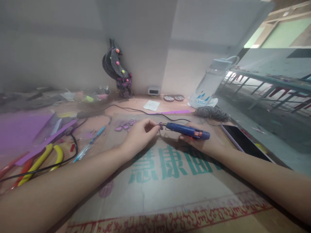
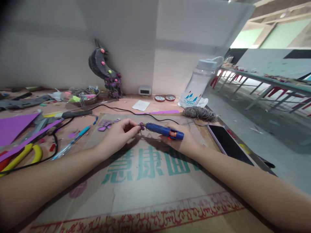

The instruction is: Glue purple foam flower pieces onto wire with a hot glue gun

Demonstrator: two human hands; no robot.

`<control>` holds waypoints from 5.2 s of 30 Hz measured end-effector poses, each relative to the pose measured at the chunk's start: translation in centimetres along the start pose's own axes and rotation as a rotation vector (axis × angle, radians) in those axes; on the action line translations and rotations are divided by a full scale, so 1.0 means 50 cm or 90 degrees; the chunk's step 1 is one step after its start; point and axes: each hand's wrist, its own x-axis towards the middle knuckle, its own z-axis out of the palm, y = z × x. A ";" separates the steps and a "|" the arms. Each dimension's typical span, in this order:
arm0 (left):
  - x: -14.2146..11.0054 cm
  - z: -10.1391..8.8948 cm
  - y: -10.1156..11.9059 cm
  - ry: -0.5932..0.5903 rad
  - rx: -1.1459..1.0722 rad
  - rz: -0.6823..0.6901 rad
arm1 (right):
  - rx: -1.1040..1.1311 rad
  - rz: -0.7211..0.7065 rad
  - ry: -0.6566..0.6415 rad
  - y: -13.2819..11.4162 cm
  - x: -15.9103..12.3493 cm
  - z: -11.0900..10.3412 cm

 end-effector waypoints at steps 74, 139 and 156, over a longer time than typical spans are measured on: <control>-0.006 -0.004 0.011 -0.008 0.051 0.033 | -0.031 0.066 0.002 -0.019 0.000 -0.007; -0.004 -0.006 0.012 0.000 0.034 0.019 | -0.034 0.087 -0.001 -0.020 0.000 -0.005; -0.003 -0.006 0.008 0.004 0.051 0.028 | -0.073 0.092 0.018 -0.031 0.001 -0.013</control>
